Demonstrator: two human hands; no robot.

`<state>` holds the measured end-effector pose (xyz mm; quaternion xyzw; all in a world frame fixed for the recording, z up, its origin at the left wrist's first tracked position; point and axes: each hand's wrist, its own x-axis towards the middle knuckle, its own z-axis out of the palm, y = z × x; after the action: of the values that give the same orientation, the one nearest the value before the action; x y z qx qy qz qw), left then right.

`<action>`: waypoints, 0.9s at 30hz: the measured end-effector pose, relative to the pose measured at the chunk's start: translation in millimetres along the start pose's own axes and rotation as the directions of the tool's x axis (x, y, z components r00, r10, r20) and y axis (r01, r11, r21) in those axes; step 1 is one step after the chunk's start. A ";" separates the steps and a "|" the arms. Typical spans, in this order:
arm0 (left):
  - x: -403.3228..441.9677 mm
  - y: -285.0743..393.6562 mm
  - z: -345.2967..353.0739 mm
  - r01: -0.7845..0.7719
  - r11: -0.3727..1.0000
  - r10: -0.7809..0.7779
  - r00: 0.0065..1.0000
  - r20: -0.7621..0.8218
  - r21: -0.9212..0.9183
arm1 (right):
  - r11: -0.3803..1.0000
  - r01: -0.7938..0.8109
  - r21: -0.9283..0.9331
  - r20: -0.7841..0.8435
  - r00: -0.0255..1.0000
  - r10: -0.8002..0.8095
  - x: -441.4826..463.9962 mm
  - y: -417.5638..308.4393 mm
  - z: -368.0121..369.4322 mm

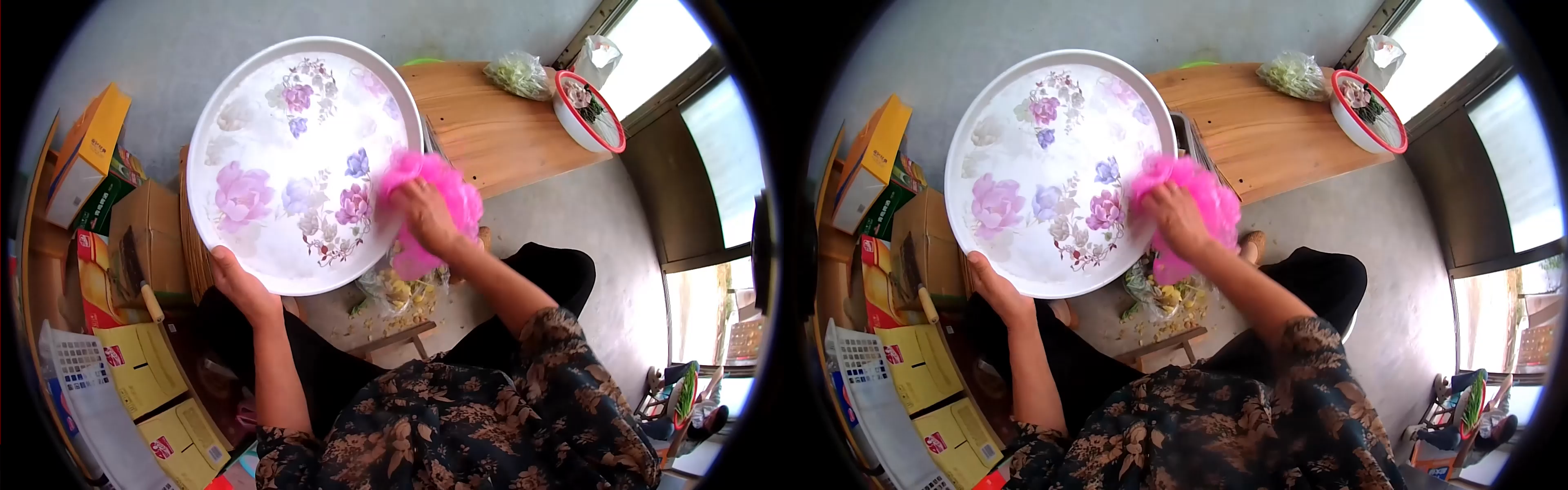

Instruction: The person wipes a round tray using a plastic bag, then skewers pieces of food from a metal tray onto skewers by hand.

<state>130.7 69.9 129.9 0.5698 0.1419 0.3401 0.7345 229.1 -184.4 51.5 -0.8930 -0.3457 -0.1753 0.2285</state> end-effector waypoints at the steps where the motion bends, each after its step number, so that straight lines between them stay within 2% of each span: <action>1: 0.2 0.8 1.2 -0.031 0.999 0.031 0.999 -0.038 -0.016 | 0.997 -0.039 0.064 0.072 0.997 0.035 -11.5 -18.6 10.1; 3: 3.3 -5.5 -4.7 -0.030 0.999 0.030 0.999 -0.032 0.011 | 0.967 -0.105 0.231 0.129 0.989 0.076 -24.1 -74.5 23.1; 4: 6.7 -9.4 -6.6 -0.034 0.999 0.035 0.999 -0.020 0.027 | 0.875 -0.139 0.464 0.099 0.990 0.105 -22.0 -104.5 24.8; 5: 8.6 -14.2 -7.8 -0.034 0.999 0.035 0.999 -0.012 0.025 | 0.798 -0.114 0.592 0.040 0.993 0.113 -18.5 -129.9 34.2; 7: 6.9 -20.7 -12.3 0.022 0.999 -0.021 1.000 -0.020 0.044 | 0.737 -0.100 0.668 0.000 0.991 0.134 -2.7 -165.3 21.9; 9: 3.9 -13.6 -8.9 0.033 0.999 -0.033 0.999 -0.010 0.013 | 0.748 -0.083 0.658 0.112 0.994 0.011 -5.6 -148.4 7.9; 11: 0.1 -13.3 -7.0 0.044 0.999 -0.044 0.999 -0.014 -0.027 | 0.906 0.048 0.421 0.095 0.991 -0.097 -25.8 -98.3 8.3; 12: 2.3 -13.1 -10.1 0.036 0.999 -0.036 0.999 0.011 -0.029 | 0.947 0.055 0.318 0.078 0.993 -0.083 -35.6 -65.0 11.5; 15: 2.1 -18.6 -18.0 0.015 0.999 -0.017 0.998 0.055 0.041 | 0.992 0.079 -0.101 0.043 0.996 -0.075 -27.6 -2.5 4.6; 17: 2.0 -19.6 -16.2 0.016 0.998 -0.022 0.995 0.097 0.054 | 0.997 -0.068 -0.042 -0.042 0.997 0.066 -4.1 24.4 -0.4; 18: 0.6 -20.0 -15.2 0.031 0.997 -0.038 0.993 0.111 0.067 | 0.997 -0.065 -0.050 -0.052 0.997 0.062 12.1 33.4 -3.0; 20: -7.8 -17.5 -5.2 0.065 0.996 -0.071 0.991 0.111 0.063 | 0.945 -0.327 0.027 -0.220 0.920 0.325 46.5 42.1 -11.9; 21: -9.1 -21.4 -7.2 0.059 0.996 -0.066 0.991 0.120 0.061 | 0.944 -0.329 0.026 -0.230 0.917 0.326 64.4 43.7 -14.4; 23: -14.6 -36.9 -11.9 0.098 0.984 -0.127 0.973 0.193 0.150 | 0.964 -0.119 0.237 -0.447 0.868 0.217 96.2 34.0 -15.1; 25: -17.6 -38.7 -3.5 0.099 0.979 -0.139 0.962 0.234 0.177 | 0.939 0.062 0.338 -0.485 0.866 0.117 116.1 -13.9 -17.4; 26: -17.3 -48.2 -5.3 0.118 0.981 -0.149 0.966 0.211 0.153 | 0.932 0.151 0.330 -0.455 0.890 0.017 111.9 -37.4 -1.2; 27: -16.0 -53.2 -5.3 0.135 0.982 -0.158 0.969 0.190 0.129 | 0.866 0.221 0.448 -0.302 0.949 -0.086 97.8 -72.3 -1.3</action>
<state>133.8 56.9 75.7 0.6302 0.1288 0.2172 0.7343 246.9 -85.1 119.4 -0.7460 -0.4140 -0.2236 0.4714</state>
